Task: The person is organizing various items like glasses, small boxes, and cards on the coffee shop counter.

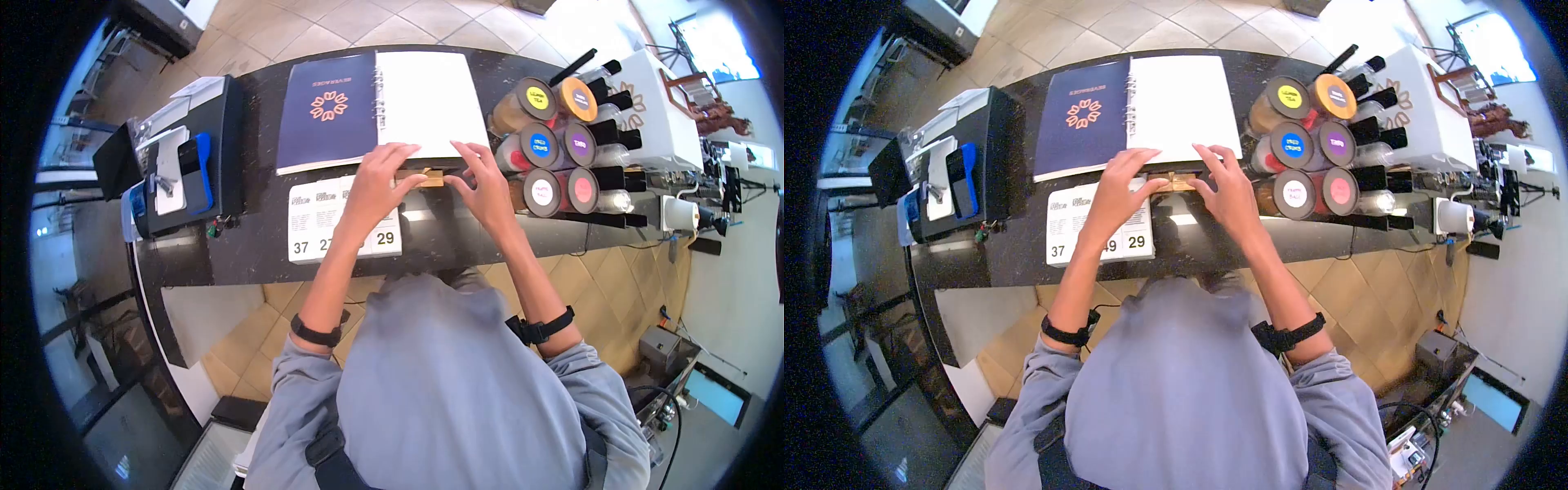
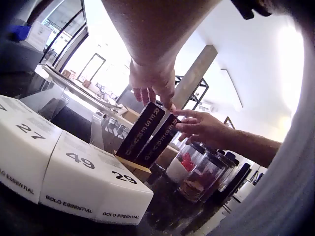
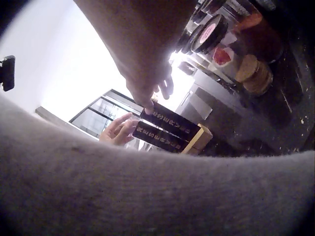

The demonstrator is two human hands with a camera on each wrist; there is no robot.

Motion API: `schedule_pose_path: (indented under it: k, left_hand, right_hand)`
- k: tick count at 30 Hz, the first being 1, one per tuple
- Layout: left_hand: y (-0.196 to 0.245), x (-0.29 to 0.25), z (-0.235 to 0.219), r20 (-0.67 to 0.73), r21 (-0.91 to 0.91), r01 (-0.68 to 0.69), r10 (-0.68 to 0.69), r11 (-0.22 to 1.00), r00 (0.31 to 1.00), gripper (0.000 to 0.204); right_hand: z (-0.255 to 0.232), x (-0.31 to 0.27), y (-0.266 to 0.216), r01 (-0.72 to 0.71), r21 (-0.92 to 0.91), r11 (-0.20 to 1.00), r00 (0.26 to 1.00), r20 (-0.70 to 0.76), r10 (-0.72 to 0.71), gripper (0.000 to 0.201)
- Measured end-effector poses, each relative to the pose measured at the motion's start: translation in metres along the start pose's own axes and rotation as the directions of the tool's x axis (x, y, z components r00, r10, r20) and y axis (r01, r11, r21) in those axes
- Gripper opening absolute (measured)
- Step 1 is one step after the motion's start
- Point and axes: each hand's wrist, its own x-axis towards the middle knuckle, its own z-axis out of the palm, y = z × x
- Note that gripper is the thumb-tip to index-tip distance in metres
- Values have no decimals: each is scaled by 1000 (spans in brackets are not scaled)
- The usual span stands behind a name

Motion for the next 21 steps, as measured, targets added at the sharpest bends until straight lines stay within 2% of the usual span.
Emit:
schedule_pose_path:
  k: [1,2,3,5,6,7,9,11,13,15,17,19,21]
  left_hand:
    - [0,2,0,-36,-5,6,-6,1000,999,43]
    - [-2,2,0,-35,8,14,-13,1000,999,44]
    - [-1,6,2,-30,13,20,-19,1000,999,44]
    - [11,12,1,-74,-17,46,-47,999,996,37]
    - [22,16,3,-131,-18,52,-54,998,990,32]
    - [31,19,7,-189,-32,32,-37,999,981,26]
    - [54,25,14,-268,-41,-55,42,998,962,14]
    - [78,29,29,-267,-130,-89,52,987,962,6]
    - [109,34,50,-225,-223,-116,65,968,972,3]
    - [140,39,77,-103,-284,-92,65,954,993,6]
    - [177,46,109,23,-314,-78,89,946,996,6]
    - [211,50,149,98,-344,-88,129,935,987,5]
    - [251,50,192,146,-356,-122,184,926,972,5]
  right_hand:
    - [-7,0,0,7,-70,998,998,-68,-12,51]
    - [-13,0,5,47,-92,995,993,-106,-57,49]
    - [-22,-1,13,23,-118,993,989,-140,-39,49]
    - [-40,-4,26,150,-39,988,977,-148,-154,39]
    - [-53,-10,26,78,75,994,996,-54,-74,27]
    - [-66,-16,32,104,138,985,995,-23,-102,15]
    - [-93,-37,45,18,156,988,987,153,-42,15]
    - [-119,-67,76,-124,112,986,894,444,62,29]
    - [-135,-104,112,-310,167,936,767,626,142,38]
    - [-139,-158,181,-496,57,866,662,670,335,37]
    - [-154,-216,239,-636,129,761,657,608,446,36]
    - [-153,-296,325,-742,109,662,635,431,641,32]
    - [-164,-374,380,-800,153,580,599,242,763,28]
